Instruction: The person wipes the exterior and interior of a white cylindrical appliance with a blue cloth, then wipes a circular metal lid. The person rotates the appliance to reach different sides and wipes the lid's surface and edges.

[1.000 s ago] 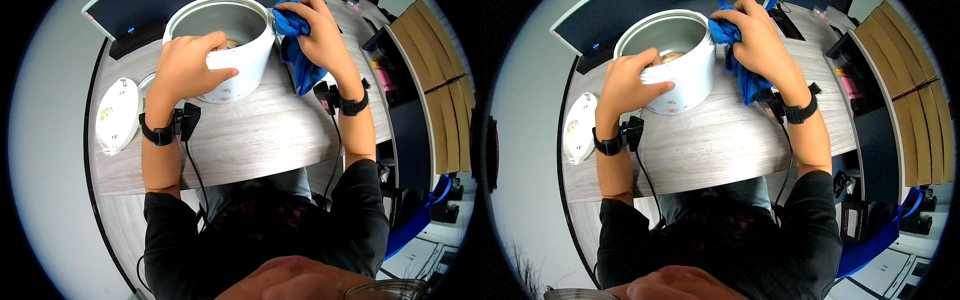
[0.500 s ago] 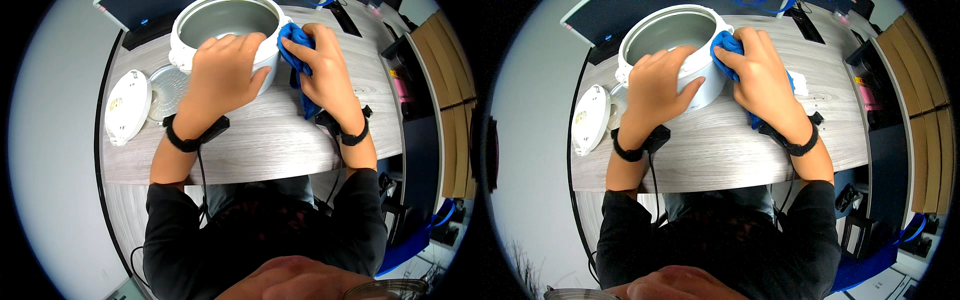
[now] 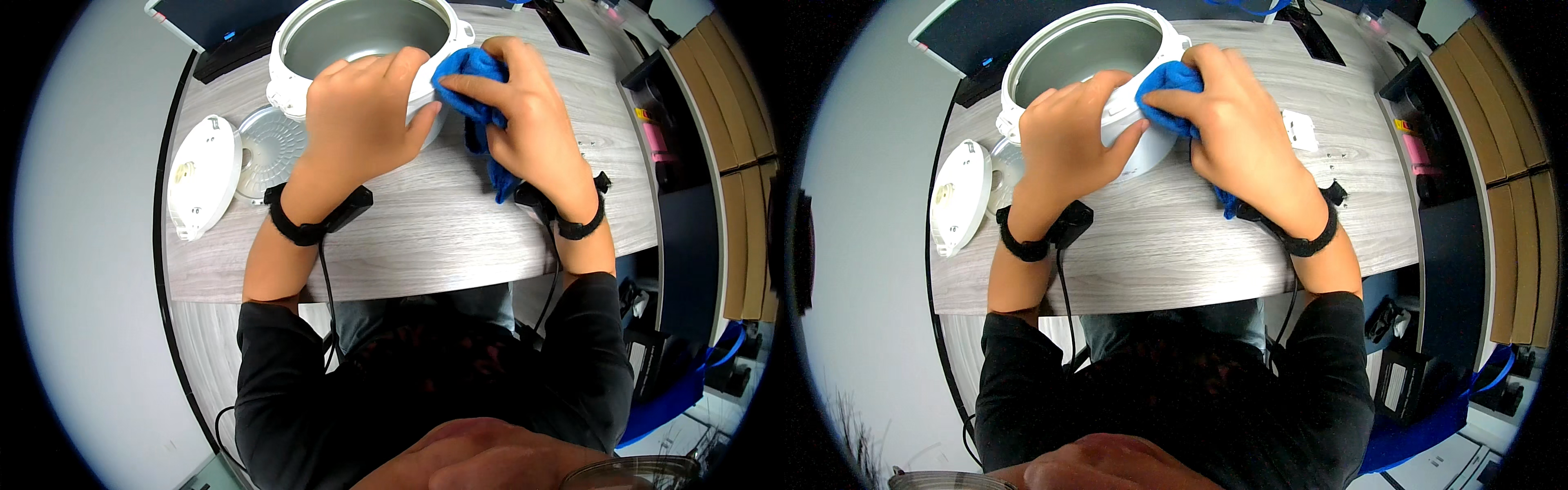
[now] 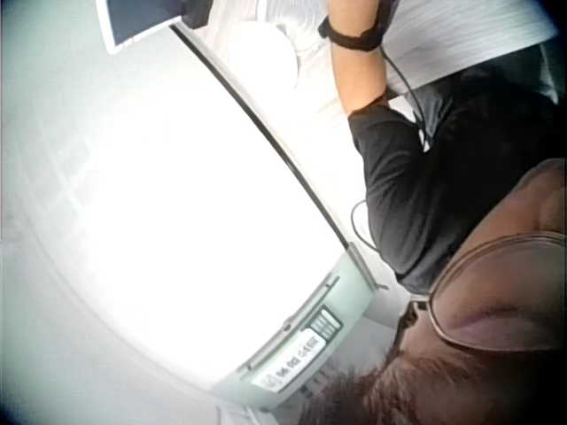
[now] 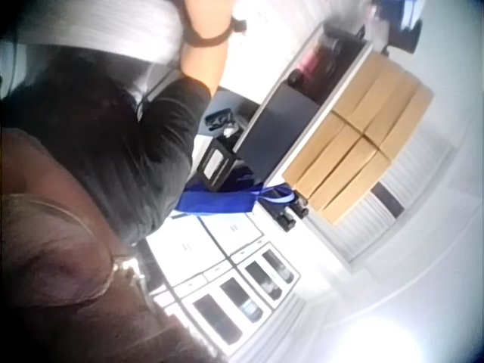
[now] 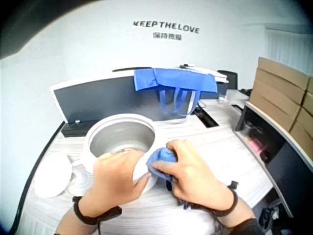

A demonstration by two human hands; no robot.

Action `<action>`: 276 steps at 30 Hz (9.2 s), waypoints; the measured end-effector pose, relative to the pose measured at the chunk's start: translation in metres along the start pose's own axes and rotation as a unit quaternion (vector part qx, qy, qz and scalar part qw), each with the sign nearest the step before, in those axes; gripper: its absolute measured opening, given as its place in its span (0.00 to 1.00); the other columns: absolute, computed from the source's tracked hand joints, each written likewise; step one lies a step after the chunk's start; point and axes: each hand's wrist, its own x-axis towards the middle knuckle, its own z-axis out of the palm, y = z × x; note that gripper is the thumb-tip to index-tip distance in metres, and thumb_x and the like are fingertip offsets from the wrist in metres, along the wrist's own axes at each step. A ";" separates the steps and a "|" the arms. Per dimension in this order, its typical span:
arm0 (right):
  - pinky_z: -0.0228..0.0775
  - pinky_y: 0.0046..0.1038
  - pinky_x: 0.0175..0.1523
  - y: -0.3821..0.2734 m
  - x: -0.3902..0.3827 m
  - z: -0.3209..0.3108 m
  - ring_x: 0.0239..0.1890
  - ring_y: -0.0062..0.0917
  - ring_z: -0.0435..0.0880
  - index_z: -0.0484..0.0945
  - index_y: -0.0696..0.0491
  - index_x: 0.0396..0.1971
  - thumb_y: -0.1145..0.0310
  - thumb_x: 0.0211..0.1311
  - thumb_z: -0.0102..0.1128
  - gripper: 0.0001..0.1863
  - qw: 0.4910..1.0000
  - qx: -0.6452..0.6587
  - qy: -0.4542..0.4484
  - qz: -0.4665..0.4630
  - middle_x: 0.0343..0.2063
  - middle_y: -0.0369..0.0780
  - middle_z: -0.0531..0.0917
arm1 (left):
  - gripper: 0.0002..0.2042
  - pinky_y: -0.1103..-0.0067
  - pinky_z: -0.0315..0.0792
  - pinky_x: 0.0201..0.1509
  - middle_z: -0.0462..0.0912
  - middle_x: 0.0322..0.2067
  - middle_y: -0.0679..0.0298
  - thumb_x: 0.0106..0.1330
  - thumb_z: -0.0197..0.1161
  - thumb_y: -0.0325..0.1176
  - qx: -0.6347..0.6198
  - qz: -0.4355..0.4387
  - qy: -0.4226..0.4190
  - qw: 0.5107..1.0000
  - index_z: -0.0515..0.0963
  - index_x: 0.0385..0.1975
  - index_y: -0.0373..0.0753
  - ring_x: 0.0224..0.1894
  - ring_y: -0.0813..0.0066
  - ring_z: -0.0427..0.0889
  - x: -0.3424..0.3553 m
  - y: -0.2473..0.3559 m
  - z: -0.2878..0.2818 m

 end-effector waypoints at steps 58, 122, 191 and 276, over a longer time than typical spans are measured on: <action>0.78 0.36 0.49 0.022 0.000 0.011 0.47 0.42 0.79 0.90 0.48 0.44 0.87 0.39 0.66 0.28 0.993 -0.069 0.091 -0.006 0.45 0.44 0.81 | 0.13 0.76 0.69 0.21 0.83 0.19 0.64 0.57 0.77 0.43 0.012 0.001 -0.066 0.998 0.85 0.35 0.44 0.18 0.69 0.82 0.003 -0.013 -0.014; 0.69 0.36 0.54 0.018 0.014 -0.025 0.48 0.47 0.75 0.87 0.54 0.47 0.86 0.46 0.58 0.25 0.998 0.011 -0.048 0.047 0.43 0.50 0.76 | 0.13 0.78 0.71 0.23 0.87 0.23 0.64 0.60 0.77 0.43 -0.021 0.010 -0.082 0.996 0.85 0.38 0.44 0.21 0.70 0.84 0.000 -0.016 -0.016; 0.71 0.37 0.47 -0.006 0.059 -0.034 0.43 0.42 0.74 0.88 0.53 0.39 0.80 0.45 0.61 0.18 0.976 -0.172 -0.130 -0.042 0.37 0.45 0.75 | 0.16 0.76 0.74 0.25 0.87 0.24 0.62 0.61 0.74 0.47 -0.033 0.050 -0.005 0.998 0.85 0.38 0.42 0.22 0.67 0.85 -0.005 -0.019 -0.001; 0.68 0.38 0.53 0.043 0.058 -0.014 0.46 0.45 0.74 0.88 0.54 0.48 0.86 0.47 0.57 0.26 0.993 -0.068 -0.091 0.002 0.40 0.49 0.74 | 0.12 0.78 0.74 0.25 0.87 0.24 0.63 0.58 0.76 0.42 -0.062 0.050 -0.049 0.996 0.85 0.32 0.42 0.22 0.71 0.85 -0.002 -0.041 -0.008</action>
